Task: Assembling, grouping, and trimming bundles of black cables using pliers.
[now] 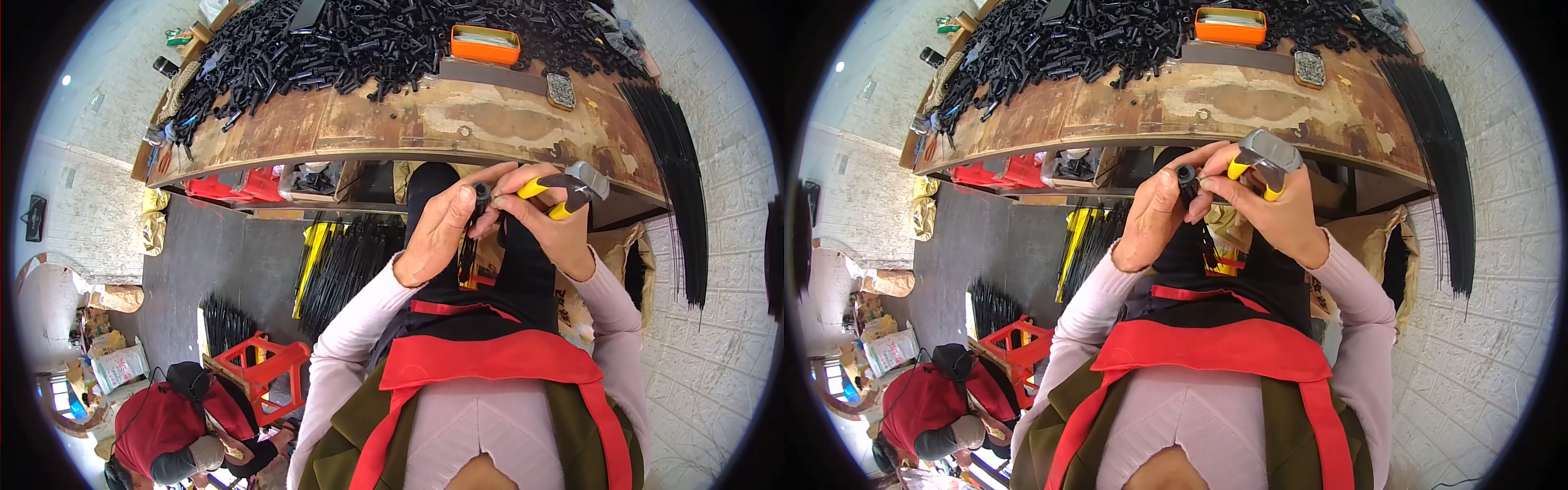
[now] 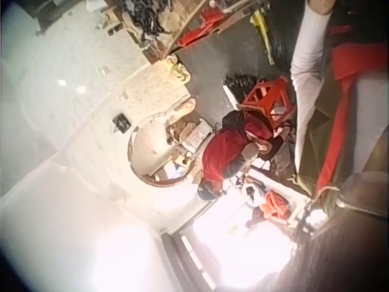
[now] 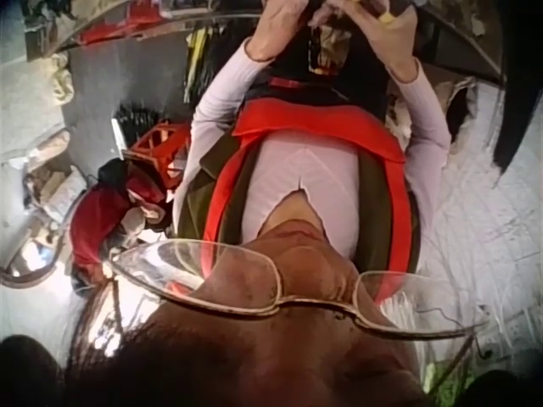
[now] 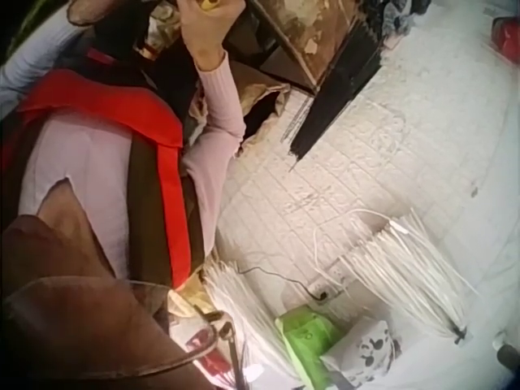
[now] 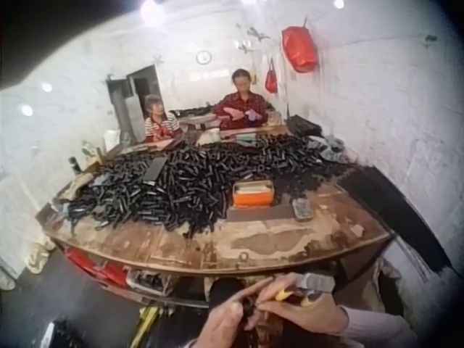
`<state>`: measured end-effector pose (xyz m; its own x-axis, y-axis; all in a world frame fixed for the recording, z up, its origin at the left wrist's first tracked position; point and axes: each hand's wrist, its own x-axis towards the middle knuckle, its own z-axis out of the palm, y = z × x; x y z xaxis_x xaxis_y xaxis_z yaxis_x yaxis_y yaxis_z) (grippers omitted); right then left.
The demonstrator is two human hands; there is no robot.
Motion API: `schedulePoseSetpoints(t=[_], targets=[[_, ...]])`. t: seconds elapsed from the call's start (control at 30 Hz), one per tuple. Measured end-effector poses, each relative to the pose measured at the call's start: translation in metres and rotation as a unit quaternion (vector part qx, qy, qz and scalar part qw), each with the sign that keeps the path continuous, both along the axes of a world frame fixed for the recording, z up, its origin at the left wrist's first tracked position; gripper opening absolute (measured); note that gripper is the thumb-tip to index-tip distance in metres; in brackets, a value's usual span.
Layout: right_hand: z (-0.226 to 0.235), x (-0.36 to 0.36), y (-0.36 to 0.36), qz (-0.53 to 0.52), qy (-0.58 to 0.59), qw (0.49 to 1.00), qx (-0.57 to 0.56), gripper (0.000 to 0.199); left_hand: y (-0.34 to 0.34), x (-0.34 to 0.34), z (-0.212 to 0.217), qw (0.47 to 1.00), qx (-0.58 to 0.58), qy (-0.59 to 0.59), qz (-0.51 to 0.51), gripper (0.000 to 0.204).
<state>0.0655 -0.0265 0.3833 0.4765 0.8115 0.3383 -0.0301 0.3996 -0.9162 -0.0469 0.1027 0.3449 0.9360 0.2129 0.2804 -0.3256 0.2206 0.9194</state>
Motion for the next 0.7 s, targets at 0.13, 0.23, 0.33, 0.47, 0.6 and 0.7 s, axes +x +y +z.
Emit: schedulePoseSetpoints(t=[0.13,0.23,0.33,0.47,0.6,0.7], targets=[[-0.002,-0.001,0.001,-0.016,-0.007,1.000,-0.012,0.012,0.001,0.000,0.000,1.000,0.018,0.000,0.018,0.063],[-0.008,0.005,0.002,-0.070,-0.087,0.993,-0.035,0.017,0.005,0.002,-0.005,1.000,0.000,0.002,-0.010,0.063],[-0.007,0.014,0.012,-0.158,-0.231,0.955,-0.094,0.023,0.009,0.006,-0.013,0.999,-0.038,0.008,0.014,0.064],[0.014,0.014,-0.010,0.000,-0.094,0.951,-0.295,0.020,0.013,0.010,-0.013,0.998,-0.059,0.004,0.033,0.062],[0.024,0.007,-0.049,0.044,-0.137,0.899,-0.413,0.019,0.011,0.012,-0.011,0.996,-0.061,-0.001,0.061,0.064],[0.036,0.004,-0.055,0.049,-0.156,0.883,-0.440,0.020,-0.006,0.010,-0.004,0.993,0.075,0.042,0.075,0.060]])
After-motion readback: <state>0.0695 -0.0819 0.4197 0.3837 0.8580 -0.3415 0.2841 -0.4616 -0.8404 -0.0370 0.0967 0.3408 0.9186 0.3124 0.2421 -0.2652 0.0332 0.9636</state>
